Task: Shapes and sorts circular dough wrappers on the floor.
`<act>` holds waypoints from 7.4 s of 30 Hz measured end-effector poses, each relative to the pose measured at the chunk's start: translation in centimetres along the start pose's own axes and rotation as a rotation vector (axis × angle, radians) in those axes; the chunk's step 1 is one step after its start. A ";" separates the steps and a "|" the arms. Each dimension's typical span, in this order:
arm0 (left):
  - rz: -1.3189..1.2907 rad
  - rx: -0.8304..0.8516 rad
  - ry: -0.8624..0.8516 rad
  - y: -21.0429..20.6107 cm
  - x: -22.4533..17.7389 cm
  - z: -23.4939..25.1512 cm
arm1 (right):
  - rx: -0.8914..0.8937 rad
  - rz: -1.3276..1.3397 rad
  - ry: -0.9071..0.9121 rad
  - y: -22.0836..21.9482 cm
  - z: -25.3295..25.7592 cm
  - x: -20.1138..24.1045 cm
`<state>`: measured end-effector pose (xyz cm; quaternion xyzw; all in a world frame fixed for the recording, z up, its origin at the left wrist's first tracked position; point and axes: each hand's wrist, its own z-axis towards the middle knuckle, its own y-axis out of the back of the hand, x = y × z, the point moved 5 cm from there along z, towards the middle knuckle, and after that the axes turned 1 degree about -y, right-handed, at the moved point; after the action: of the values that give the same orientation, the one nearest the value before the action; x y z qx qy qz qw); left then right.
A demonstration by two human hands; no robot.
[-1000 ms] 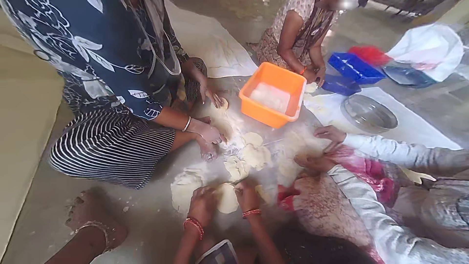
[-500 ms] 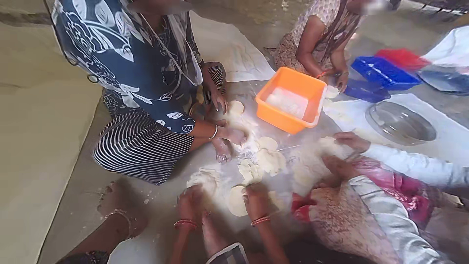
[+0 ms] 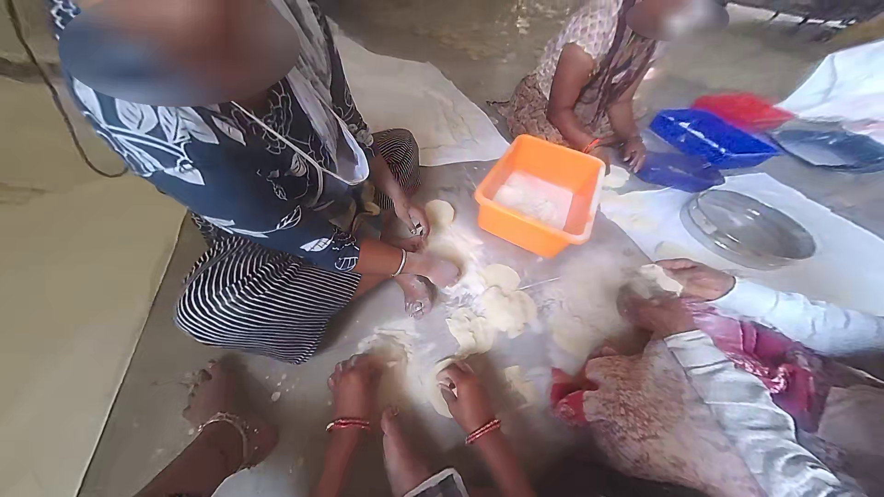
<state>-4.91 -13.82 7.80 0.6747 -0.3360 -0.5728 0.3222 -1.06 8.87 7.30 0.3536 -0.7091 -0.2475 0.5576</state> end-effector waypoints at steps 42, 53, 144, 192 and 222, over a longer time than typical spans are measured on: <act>-1.062 0.362 -0.049 -0.9 -6.8 -3.2 | 0.121 0.788 -0.021 4.8 -0.9 1.5; -0.359 0.506 0.145 -9.0 -5.2 -0.1 | 0.051 0.296 -0.379 1.3 0.7 -4.8; -0.989 -0.406 -0.011 -1.6 0.3 -2.5 | 0.148 0.039 0.306 0.2 3.6 13.2; -1.405 0.467 0.462 -6.2 -7.4 -5.4 | -0.059 0.545 -0.260 4.8 0.8 -0.2; -0.568 0.071 0.103 -8.2 -6.0 -4.7 | 0.065 0.313 -0.385 2.4 1.1 -5.9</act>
<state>-0.28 -3.97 5.06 0.7809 -0.1365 -0.5929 0.1418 -1.88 14.87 5.16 0.2036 -0.8559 -0.1979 0.4322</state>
